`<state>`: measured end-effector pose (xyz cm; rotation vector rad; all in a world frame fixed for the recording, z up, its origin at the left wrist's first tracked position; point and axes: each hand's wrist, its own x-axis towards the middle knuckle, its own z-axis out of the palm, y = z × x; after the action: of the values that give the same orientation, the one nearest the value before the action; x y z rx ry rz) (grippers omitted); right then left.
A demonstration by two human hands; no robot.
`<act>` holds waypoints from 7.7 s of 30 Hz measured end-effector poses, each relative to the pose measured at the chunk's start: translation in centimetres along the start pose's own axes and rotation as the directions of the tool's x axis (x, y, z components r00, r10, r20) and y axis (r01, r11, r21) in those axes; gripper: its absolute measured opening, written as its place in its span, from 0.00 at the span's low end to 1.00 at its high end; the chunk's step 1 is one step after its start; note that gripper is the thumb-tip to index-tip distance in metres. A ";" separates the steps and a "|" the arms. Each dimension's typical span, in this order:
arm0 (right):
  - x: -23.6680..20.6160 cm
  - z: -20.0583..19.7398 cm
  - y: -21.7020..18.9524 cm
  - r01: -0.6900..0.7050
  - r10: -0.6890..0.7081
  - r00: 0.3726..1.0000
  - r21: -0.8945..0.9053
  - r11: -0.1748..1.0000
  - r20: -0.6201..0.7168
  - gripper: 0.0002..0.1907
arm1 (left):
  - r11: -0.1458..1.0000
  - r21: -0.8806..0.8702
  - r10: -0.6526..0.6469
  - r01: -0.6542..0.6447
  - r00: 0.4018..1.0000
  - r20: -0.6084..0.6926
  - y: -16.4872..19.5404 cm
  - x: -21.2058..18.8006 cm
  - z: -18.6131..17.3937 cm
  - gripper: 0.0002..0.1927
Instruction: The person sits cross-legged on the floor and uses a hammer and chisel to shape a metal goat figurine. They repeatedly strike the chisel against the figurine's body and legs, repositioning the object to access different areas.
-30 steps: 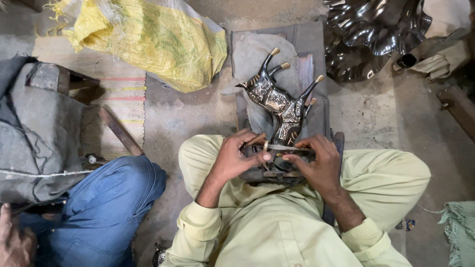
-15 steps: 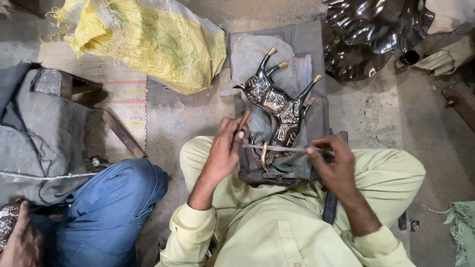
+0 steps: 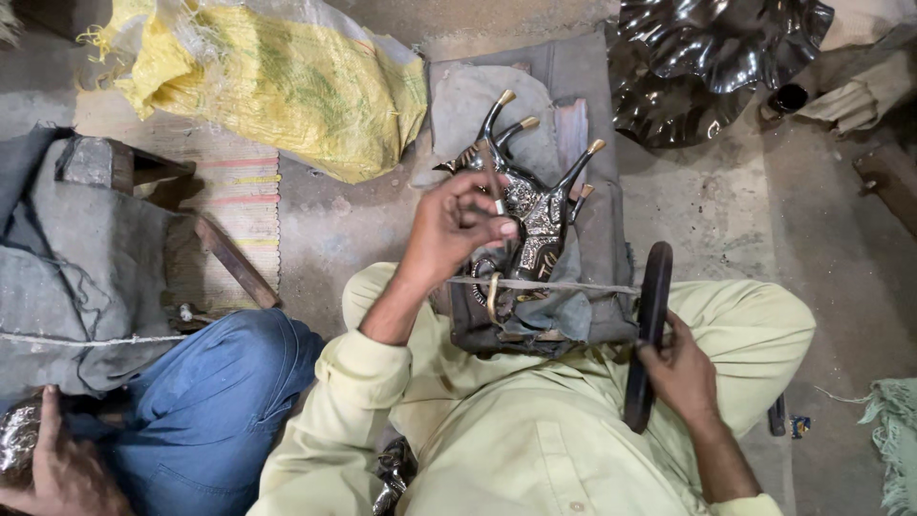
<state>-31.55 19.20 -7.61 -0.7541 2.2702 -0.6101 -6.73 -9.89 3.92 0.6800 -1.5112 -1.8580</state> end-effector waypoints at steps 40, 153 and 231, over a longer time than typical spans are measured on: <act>1.3 -13.9 -12.9 0.637 -0.764 0.599 -0.436 0.636 -0.239 0.19 | 0.361 0.744 0.204 -0.563 0.826 0.526 1.5 4.1 5.5 0.17; -1.4 -15.9 -20.2 0.550 -0.792 0.606 -0.757 0.353 0.072 0.26 | 0.703 0.418 0.455 -0.576 0.815 0.357 -0.6 1.7 1.6 0.17; 7.6 -18.1 -25.8 0.377 -0.589 0.799 -0.863 0.337 0.119 0.27 | 0.614 0.742 0.353 -0.268 0.934 0.045 1.1 5.1 5.8 0.19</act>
<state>-40.12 -0.54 16.62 -2.0271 2.4719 0.3512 -14.21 -10.08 6.24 0.7801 -2.1620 -0.8683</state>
